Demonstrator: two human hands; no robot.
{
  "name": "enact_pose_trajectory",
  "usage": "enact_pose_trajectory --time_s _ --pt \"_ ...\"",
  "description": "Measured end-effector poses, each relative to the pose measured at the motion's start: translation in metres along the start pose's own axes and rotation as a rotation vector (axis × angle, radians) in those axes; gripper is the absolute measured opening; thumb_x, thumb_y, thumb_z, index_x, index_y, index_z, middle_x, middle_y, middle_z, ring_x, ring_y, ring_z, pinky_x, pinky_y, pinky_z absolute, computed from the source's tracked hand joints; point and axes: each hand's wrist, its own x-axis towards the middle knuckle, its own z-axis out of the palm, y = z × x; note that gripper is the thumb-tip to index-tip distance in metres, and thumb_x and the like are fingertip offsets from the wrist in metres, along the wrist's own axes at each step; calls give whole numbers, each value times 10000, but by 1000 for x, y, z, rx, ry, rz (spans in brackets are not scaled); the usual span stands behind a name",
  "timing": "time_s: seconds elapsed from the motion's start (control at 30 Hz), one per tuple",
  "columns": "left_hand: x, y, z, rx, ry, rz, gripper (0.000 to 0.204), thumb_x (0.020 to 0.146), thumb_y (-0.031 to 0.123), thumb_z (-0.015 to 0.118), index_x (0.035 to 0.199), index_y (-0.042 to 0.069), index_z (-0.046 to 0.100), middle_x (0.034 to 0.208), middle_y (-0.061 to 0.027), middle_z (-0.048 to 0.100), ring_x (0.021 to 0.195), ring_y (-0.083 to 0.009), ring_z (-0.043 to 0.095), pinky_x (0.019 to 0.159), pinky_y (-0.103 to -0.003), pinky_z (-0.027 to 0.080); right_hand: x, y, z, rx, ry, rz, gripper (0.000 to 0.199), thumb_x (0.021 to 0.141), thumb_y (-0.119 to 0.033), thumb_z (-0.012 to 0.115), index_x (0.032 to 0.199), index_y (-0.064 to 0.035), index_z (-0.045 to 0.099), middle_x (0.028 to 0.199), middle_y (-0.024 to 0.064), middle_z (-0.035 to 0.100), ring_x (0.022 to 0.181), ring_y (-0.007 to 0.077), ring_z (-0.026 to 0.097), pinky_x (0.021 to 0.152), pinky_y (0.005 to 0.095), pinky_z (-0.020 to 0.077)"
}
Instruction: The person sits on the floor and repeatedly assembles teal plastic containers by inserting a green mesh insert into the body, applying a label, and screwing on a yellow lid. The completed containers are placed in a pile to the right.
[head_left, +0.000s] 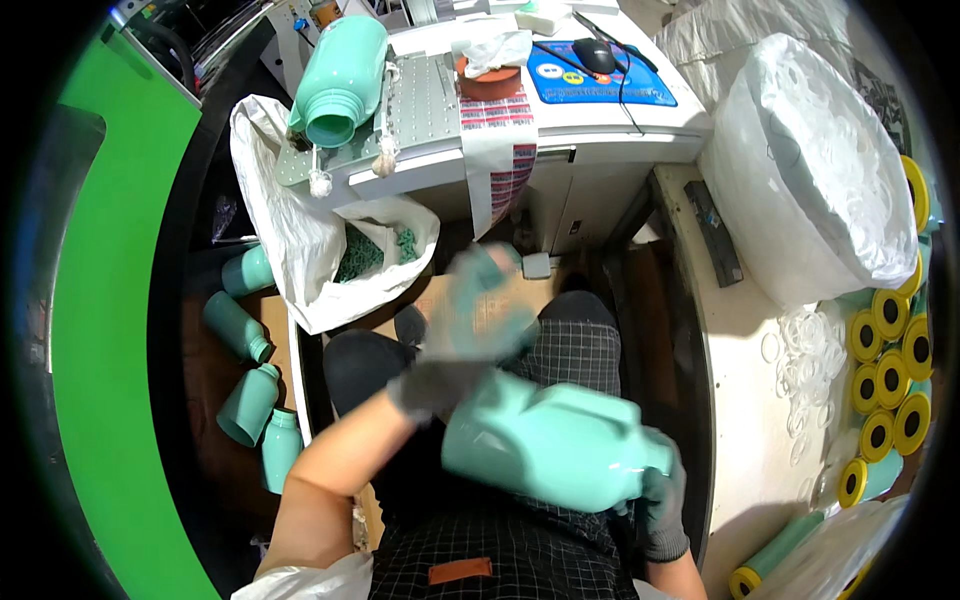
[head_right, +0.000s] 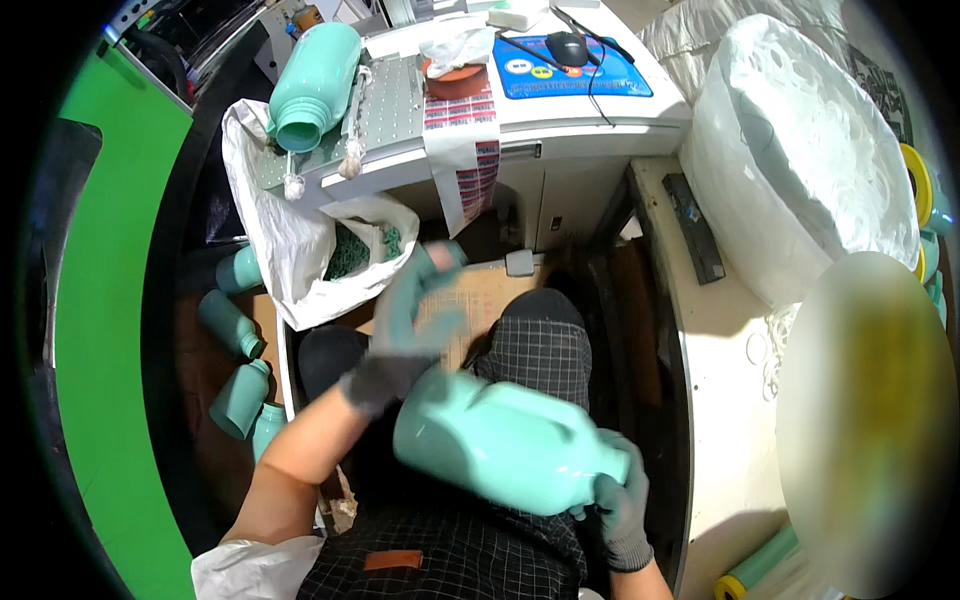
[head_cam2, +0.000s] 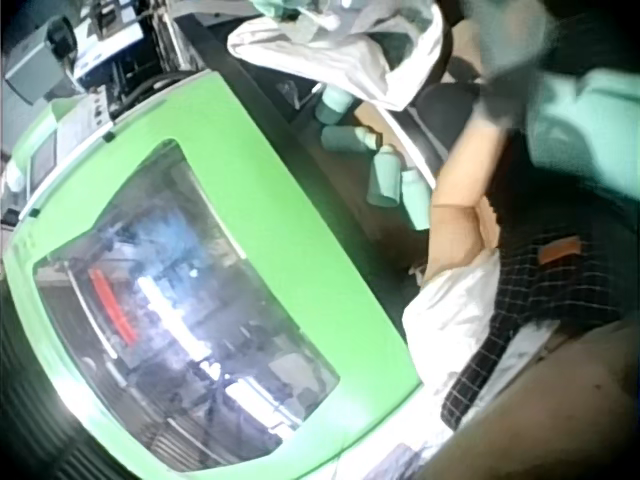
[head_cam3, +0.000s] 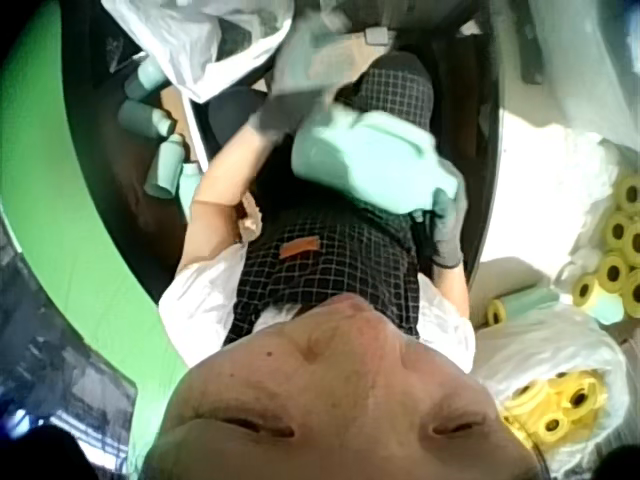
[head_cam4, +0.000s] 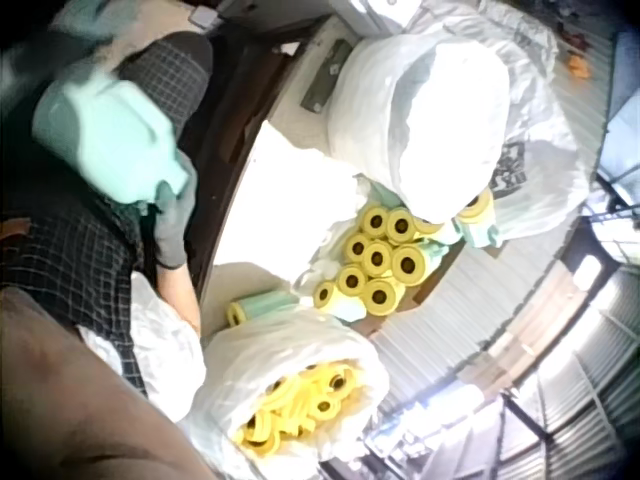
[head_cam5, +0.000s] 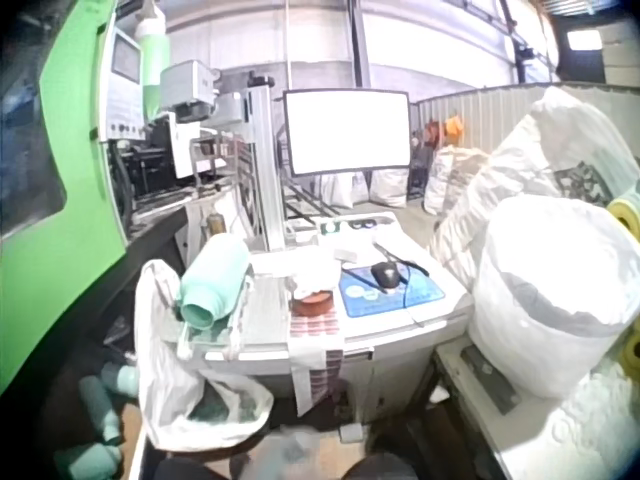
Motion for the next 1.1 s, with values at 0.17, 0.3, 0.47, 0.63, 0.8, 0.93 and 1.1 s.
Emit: enact_pose_trajectory --time_s 0.17,0.3,0.47,0.63,0.8,0.93,1.1 --pt "125 -162 -35 131 295 -547 768 833 288 856 1411 -62 491 1337 -185 605 1222 -251 581 1021 -337 473 33 10 -4 -104 298 -587 1058 839 -470 817 1576 30 245 1521 204 416 1381 316 479 1131 445 434" --pt "132 -144 -22 -186 206 -377 691 805 255 885 1339 -28 550 1104 -138 694 1062 -214 655 923 -303 531 45 4 -6 -434 339 -727 1245 805 -529 836 1646 15 97 1604 230 341 1435 332 431 1177 471 376" --pt "124 -101 -8 119 442 -12 685 825 202 846 1402 20 526 1271 -193 661 1159 -240 662 999 -345 531 50 10 -2 -455 280 -677 1252 816 -522 833 1650 22 75 1606 244 362 1451 338 434 1190 482 368" --pt "142 -104 -13 363 392 56 513 818 146 812 1301 61 664 1242 -207 705 1127 -297 718 984 -376 554 52 13 4 -342 271 -718 1176 772 -258 875 1645 4 132 1523 225 455 1367 325 521 1146 452 439" --pt "137 -95 -12 235 343 -101 269 848 127 816 1097 38 767 1072 -148 761 950 -193 750 879 -314 582 45 29 13 -310 274 -688 1168 777 -248 898 1639 16 156 1533 224 453 1337 307 551 1103 450 490" --pt "134 -96 -14 68 331 -153 224 826 107 841 1025 33 769 1001 -125 755 879 -158 727 838 -296 581 45 38 17 -355 292 -756 1111 747 -150 827 1641 10 187 1577 198 424 1388 291 506 1140 425 441" --pt "82 -95 -5 431 580 179 218 775 8 835 968 -1 734 1167 -90 589 968 -208 629 866 -310 536 48 57 18 -444 362 -818 1150 757 -304 906 1634 11 231 1577 210 443 1366 295 537 1127 429 457"
